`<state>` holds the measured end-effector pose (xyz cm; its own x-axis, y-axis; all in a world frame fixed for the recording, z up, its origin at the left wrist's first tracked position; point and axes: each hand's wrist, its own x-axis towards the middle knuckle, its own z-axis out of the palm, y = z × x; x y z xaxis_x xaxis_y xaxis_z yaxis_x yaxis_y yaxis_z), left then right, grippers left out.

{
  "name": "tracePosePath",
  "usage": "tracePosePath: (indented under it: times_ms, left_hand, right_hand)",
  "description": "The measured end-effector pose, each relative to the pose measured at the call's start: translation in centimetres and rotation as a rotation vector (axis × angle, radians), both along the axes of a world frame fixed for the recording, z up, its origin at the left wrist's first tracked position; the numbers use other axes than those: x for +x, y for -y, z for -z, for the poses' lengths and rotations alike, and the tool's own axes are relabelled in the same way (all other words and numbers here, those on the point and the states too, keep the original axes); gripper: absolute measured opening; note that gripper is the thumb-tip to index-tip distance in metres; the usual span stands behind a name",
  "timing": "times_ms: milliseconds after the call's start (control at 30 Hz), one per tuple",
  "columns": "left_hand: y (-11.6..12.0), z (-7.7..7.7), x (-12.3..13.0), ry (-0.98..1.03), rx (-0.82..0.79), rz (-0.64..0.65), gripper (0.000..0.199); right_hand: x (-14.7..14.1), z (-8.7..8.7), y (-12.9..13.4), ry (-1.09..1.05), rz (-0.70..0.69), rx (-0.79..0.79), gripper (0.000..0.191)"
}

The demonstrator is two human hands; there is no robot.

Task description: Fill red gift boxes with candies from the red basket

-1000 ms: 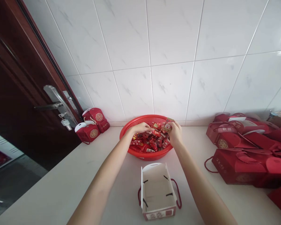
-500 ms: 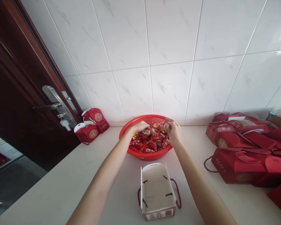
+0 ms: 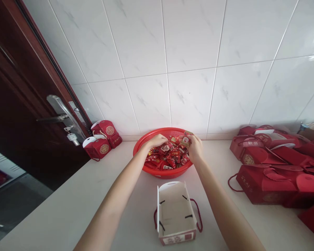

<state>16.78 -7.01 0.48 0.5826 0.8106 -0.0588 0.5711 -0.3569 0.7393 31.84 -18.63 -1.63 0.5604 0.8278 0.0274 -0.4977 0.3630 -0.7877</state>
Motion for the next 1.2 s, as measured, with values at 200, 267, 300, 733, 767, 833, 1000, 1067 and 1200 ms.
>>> tracePosePath:
  times_ms: [200, 267, 300, 733, 767, 833, 1000, 1067, 1200]
  left_hand:
    - [-0.5, 0.2, -0.1, 0.108, -0.03, 0.023, 0.034]
    - [-0.3, -0.2, 0.0, 0.192, -0.034, 0.03, 0.03]
    - [-0.1, -0.4, 0.2, 0.237, -0.036, 0.031, 0.029]
    - [2.7, -1.3, 1.8, 0.335, 0.045, 0.082, 0.041]
    - [2.5, -1.1, 1.6, 0.239, 0.08, 0.07, 0.039]
    - [2.1, -0.5, 1.3, 0.057, 0.126, 0.076, 0.032]
    - [1.5, 1.1, 0.9, -0.327, 0.109, 0.197, 0.006]
    - [1.6, 1.5, 1.1, -0.432, 0.13, 0.227, 0.016]
    - [2.1, 2.1, 1.9, -0.519, 0.198, 0.299, 0.059]
  right_hand:
    - [0.1, 0.0, 0.0, 0.008, -0.007, -0.002, 0.006]
    - [0.0, 0.1, 0.0, 0.018, -0.013, 0.002, 0.007]
    - [0.0, 0.2, 0.0, 0.025, -0.018, 0.006, 0.008]
    - [0.1, 0.7, 0.0, 0.109, -0.107, 0.065, 0.024]
    - [0.1, 0.7, 0.0, 0.095, -0.078, 0.063, 0.025]
    - [0.0, 0.6, -0.1, 0.068, -0.028, 0.058, 0.025]
    - [-0.2, 0.4, -0.1, 0.038, 0.023, 0.046, 0.023]
    - [-0.2, 0.3, 0.0, 0.035, 0.023, 0.042, 0.022]
    - [-0.2, 0.3, 0.1, 0.031, 0.019, 0.034, 0.019]
